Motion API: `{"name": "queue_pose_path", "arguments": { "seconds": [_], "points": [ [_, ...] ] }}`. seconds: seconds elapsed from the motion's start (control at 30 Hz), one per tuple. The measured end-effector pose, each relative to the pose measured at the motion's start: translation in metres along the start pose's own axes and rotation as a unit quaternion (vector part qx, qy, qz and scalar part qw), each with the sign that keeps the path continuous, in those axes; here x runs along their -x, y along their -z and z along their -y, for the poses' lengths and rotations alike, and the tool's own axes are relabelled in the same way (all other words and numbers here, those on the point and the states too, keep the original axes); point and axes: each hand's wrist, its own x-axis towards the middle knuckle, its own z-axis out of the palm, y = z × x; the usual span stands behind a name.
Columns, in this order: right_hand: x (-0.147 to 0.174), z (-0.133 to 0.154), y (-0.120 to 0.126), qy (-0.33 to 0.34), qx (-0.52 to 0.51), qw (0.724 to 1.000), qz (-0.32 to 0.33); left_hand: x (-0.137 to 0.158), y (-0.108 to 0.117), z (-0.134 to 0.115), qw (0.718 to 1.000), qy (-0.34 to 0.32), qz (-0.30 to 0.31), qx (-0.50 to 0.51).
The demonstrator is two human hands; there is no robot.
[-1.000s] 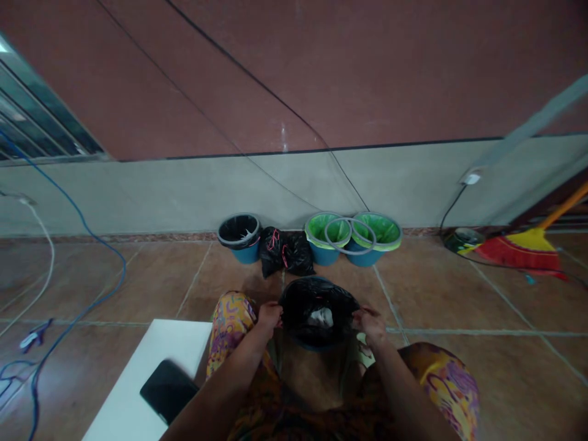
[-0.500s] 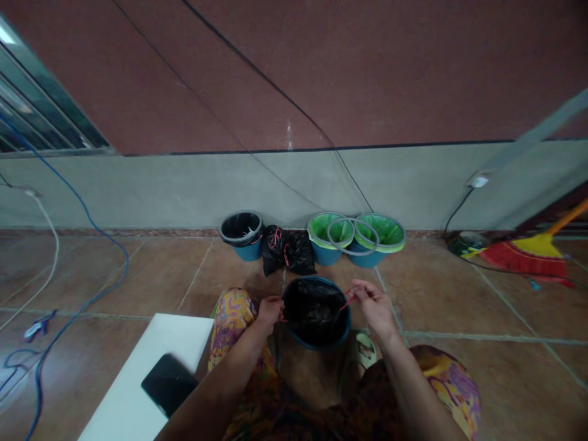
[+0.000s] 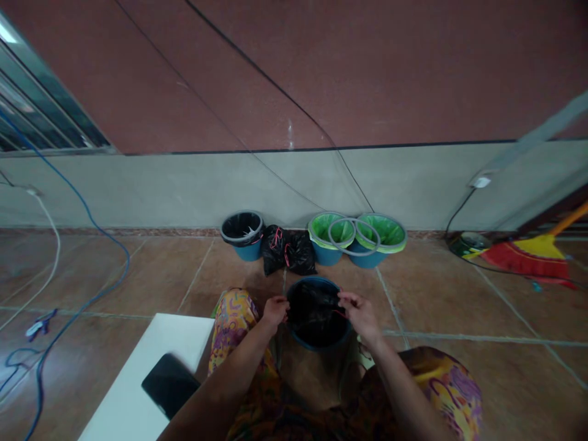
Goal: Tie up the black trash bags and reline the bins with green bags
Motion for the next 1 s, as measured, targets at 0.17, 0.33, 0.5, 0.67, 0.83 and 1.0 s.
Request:
{"name": "queue_pose_path", "arguments": {
  "seconds": [0.17,0.33,0.5,0.67,0.83,1.0],
  "points": [
    [0.008,-0.031,-0.023,0.025,0.065,0.995,0.067,0.006,0.001,-0.010,0.999,-0.043,-0.008,0.008],
    [0.016,-0.025,-0.058,0.062,0.163,0.979,0.105,0.017,0.000,-0.037,0.987,-0.158,0.020,-0.003],
    [0.022,-0.019,-0.086,0.082,0.196,0.962,0.169,0.036,-0.008,-0.062,0.977,-0.191,0.091,-0.005],
    [0.018,-0.027,-0.097,0.124,0.203,0.956,0.169,0.053,-0.010,-0.070,0.956,-0.219,0.197,0.009],
    [0.006,-0.033,-0.079,0.072,0.316,0.935,0.143,0.038,0.006,-0.065,0.950,-0.256,0.176,0.017],
    [0.000,-0.017,-0.062,0.103,0.302,0.936,0.150,0.013,0.004,-0.034,0.959,-0.242,0.069,-0.129]
  ]
}}
